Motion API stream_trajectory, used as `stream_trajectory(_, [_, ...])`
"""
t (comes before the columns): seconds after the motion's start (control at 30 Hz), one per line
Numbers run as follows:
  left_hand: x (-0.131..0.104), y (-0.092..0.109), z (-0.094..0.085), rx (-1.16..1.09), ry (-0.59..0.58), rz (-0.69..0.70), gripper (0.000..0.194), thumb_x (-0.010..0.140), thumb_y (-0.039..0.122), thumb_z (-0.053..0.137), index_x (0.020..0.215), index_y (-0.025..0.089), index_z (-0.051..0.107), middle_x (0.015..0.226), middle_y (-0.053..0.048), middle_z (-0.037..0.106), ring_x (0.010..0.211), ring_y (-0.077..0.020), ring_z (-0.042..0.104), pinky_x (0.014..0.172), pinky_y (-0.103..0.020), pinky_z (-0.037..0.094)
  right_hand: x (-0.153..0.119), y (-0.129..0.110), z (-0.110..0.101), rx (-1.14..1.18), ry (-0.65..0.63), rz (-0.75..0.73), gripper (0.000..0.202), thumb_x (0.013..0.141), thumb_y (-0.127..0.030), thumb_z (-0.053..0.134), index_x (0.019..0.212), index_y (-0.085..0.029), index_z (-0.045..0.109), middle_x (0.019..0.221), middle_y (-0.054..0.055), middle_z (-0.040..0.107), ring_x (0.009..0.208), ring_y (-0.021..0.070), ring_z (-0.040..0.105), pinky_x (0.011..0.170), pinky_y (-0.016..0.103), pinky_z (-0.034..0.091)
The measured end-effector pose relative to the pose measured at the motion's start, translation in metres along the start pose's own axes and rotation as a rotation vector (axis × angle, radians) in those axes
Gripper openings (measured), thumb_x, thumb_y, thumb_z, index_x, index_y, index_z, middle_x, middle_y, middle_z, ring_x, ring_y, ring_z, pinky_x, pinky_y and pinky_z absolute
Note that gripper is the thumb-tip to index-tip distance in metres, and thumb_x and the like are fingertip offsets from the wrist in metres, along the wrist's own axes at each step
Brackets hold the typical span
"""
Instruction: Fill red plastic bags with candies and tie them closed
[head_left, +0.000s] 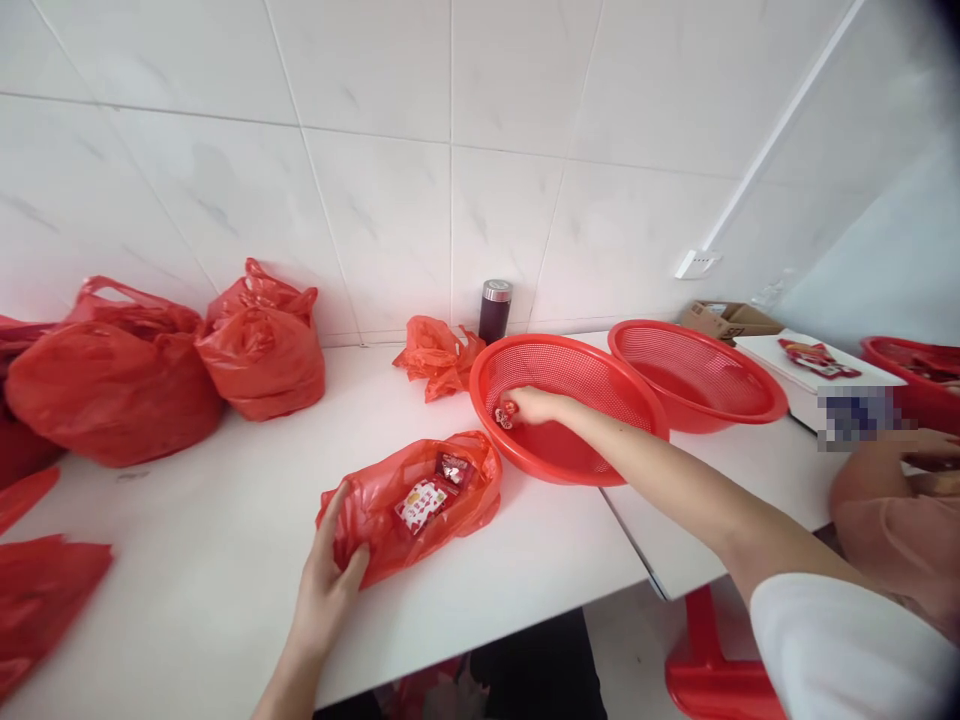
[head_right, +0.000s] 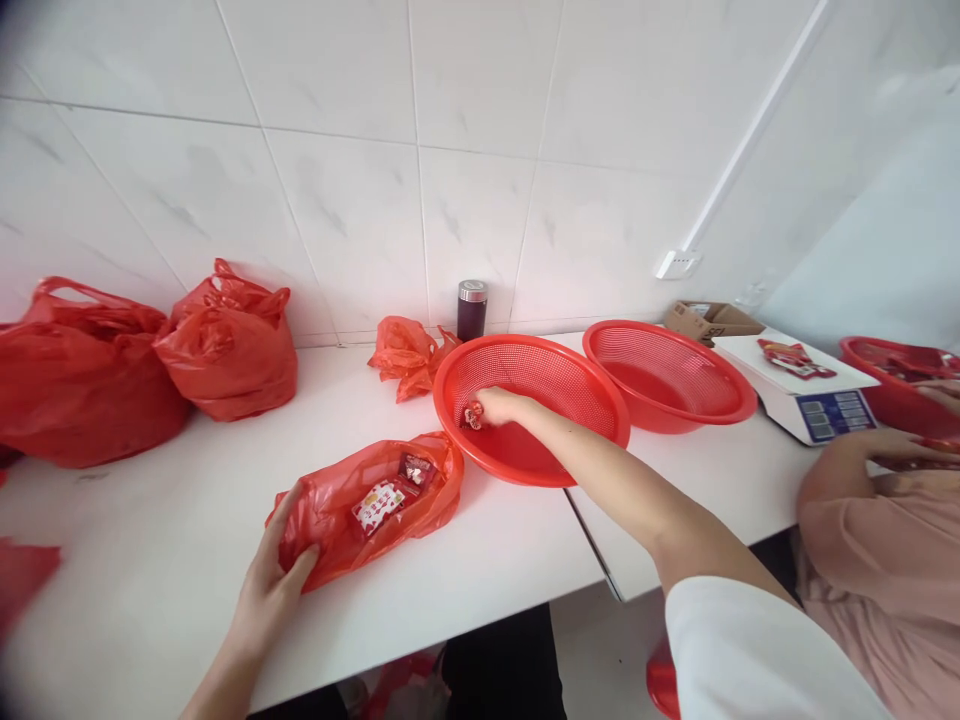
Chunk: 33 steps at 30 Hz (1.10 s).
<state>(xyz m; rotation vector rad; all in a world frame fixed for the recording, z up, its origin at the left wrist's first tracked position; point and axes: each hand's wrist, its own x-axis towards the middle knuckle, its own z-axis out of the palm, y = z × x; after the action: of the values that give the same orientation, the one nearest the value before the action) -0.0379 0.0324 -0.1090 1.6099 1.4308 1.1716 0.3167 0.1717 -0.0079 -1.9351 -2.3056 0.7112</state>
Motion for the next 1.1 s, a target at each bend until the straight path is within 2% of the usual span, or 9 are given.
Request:
stream_trajectory(0.13, [0.0, -0.002, 0.0, -0.007, -0.02, 0.04, 0.066, 0.088, 0.03, 0.054, 0.15, 0.028, 0.029, 0.157, -0.005, 0.031, 0.145, -0.0282, 0.021, 0.119, -0.045, 0.018, -0.016, -0.021, -0.025, 0.064, 0.161, -0.023, 0.007, 0.085, -0.016, 0.052, 0.091, -0.019, 0.053, 0.085, 0.002, 0.065, 0.065, 0.0122, 0.058, 0.057, 0.022, 0.039])
stream_trajectory(0.23, [0.001, -0.003, 0.0, -0.037, -0.01, 0.08, 0.065, 0.089, 0.031, 0.054, 0.149, 0.029, 0.029, 0.156, -0.005, 0.032, 0.145, -0.0276, 0.022, 0.119, -0.045, 0.016, -0.033, -0.056, -0.029, 0.142, 0.36, -0.143, 0.009, 0.087, -0.022, 0.051, 0.096, -0.021, 0.052, 0.087, -0.001, 0.063, 0.071, 0.0122, 0.057, 0.061, 0.022, 0.038])
stream_trajectory(0.33, [0.001, -0.003, 0.001, -0.053, 0.0, 0.091, 0.065, 0.09, 0.032, 0.054, 0.149, 0.028, 0.029, 0.157, -0.006, 0.031, 0.146, -0.0268, 0.021, 0.119, -0.044, 0.017, -0.048, -0.097, -0.006, 0.234, 0.442, -0.316, 0.01, 0.082, -0.015, 0.053, 0.09, -0.02, 0.055, 0.082, -0.003, 0.061, 0.071, 0.0112, 0.054, 0.064, 0.022, 0.038])
stream_trajectory(0.5, [-0.001, 0.003, 0.001, -0.082, -0.005, 0.073, 0.065, 0.091, 0.031, 0.052, 0.15, 0.026, 0.026, 0.158, -0.008, 0.028, 0.147, -0.0243, 0.018, 0.119, -0.042, 0.017, -0.049, -0.136, 0.052, 0.302, 0.231, -0.468, 0.01, 0.082, -0.014, 0.056, 0.09, -0.021, 0.057, 0.087, -0.002, 0.062, 0.079, 0.0119, 0.057, 0.071, 0.022, 0.04])
stream_trajectory(0.63, [-0.003, 0.007, 0.001, -0.119, 0.008, 0.054, 0.067, 0.089, 0.032, 0.056, 0.149, 0.025, 0.029, 0.157, -0.009, 0.03, 0.147, -0.0252, 0.018, 0.119, -0.043, 0.016, -0.045, -0.136, 0.066, 0.35, 0.117, -0.364, 0.032, 0.081, -0.022, 0.066, 0.111, -0.026, 0.057, 0.108, 0.002, 0.063, 0.079, 0.0126, 0.061, 0.07, 0.024, 0.045])
stream_trajectory(0.77, [-0.005, 0.011, -0.004, -0.177, 0.068, -0.075, 0.069, 0.087, 0.041, 0.059, 0.149, 0.028, 0.03, 0.156, -0.008, 0.032, 0.143, -0.0274, 0.028, 0.116, -0.042, 0.025, -0.059, -0.125, 0.064, 0.262, 0.167, -0.353, 0.03, 0.086, -0.02, 0.059, 0.116, -0.025, 0.057, 0.109, 0.003, 0.064, 0.084, 0.0138, 0.063, 0.078, 0.027, 0.047])
stream_trajectory(0.9, [-0.009, 0.017, -0.022, -0.303, 0.087, -0.365, 0.078, 0.082, 0.052, 0.062, 0.148, 0.028, 0.029, 0.131, -0.013, 0.06, 0.109, -0.0272, 0.065, 0.092, -0.042, 0.052, -0.087, -0.103, 0.081, 0.029, 0.189, -0.26, 0.026, 0.09, -0.021, 0.054, 0.114, -0.021, 0.061, 0.112, 0.009, 0.065, 0.099, 0.0229, 0.063, 0.085, 0.035, 0.046])
stream_trajectory(1.0, [-0.01, 0.019, -0.034, -0.389, 0.053, -0.493, 0.081, 0.076, 0.053, 0.069, 0.144, 0.022, 0.037, 0.107, -0.01, 0.071, 0.088, -0.021, 0.07, 0.082, -0.035, 0.056, -0.107, -0.086, 0.104, -0.043, 0.123, -0.194, 0.024, 0.088, -0.025, 0.057, 0.111, -0.023, 0.065, 0.111, 0.008, 0.066, 0.101, 0.026, 0.063, 0.084, 0.036, 0.047])
stream_trajectory(1.1, [-0.007, 0.021, -0.038, -0.43, -0.007, -0.552, 0.073, 0.075, 0.051, 0.071, 0.136, 0.018, 0.047, 0.103, -0.009, 0.073, 0.084, -0.0173, 0.069, 0.08, -0.029, 0.055, -0.12, -0.074, 0.12, 0.069, 0.24, -0.216, 0.02, 0.09, -0.026, 0.053, 0.106, -0.026, 0.065, 0.107, 0.004, 0.067, 0.097, 0.0214, 0.063, 0.082, 0.032, 0.048])
